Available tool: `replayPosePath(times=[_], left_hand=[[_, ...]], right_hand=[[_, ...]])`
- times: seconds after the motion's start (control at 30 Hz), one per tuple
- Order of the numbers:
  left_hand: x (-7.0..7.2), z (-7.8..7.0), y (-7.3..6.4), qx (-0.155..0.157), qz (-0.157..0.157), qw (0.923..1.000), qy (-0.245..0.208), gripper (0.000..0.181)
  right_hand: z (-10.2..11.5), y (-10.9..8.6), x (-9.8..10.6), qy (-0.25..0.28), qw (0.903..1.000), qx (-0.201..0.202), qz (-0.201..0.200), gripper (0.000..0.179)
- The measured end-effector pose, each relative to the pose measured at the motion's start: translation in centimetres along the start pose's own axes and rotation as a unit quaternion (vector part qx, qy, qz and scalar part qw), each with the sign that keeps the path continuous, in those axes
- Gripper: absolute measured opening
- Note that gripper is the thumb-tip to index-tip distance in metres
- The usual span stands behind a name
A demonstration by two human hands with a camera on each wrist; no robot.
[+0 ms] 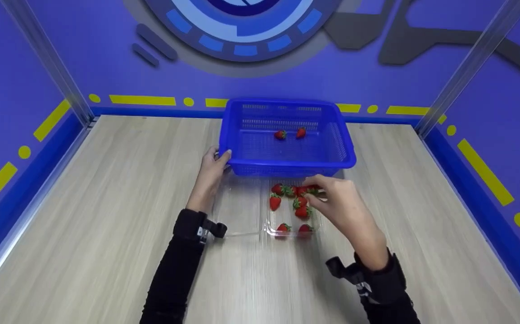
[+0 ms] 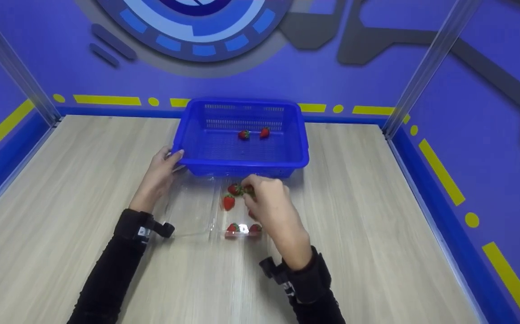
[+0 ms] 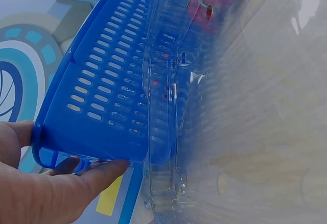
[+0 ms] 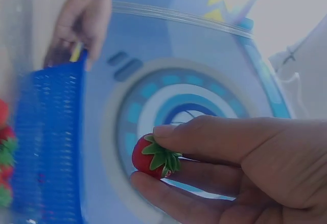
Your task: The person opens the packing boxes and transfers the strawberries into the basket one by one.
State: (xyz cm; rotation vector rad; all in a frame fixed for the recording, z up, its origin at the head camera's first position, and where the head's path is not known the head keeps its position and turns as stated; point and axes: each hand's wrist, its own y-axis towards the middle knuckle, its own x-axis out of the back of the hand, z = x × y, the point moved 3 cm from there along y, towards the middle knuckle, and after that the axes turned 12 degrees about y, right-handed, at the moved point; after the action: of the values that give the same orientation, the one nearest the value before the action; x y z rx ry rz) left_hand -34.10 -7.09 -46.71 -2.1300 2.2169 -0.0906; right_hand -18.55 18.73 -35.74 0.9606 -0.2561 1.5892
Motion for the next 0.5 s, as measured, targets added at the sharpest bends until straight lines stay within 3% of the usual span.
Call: replayPosePath(times=[0.23, 0.5], left_hand=[[0.1, 0.1, 0.0, 0.007, -0.004, 1.0000, -0.005, 0.042], [-0.1, -0.1, -0.1, 0.006, -0.005, 1.0000, 0.001, 0.041]], right_hand=[[0.6, -0.9, 1.9, -0.003, 0.9998, -0.001, -0.020, 0.020], [0.5, -1.1, 2.4, 0.004, 0.9998, -0.002, -0.020, 0.021]])
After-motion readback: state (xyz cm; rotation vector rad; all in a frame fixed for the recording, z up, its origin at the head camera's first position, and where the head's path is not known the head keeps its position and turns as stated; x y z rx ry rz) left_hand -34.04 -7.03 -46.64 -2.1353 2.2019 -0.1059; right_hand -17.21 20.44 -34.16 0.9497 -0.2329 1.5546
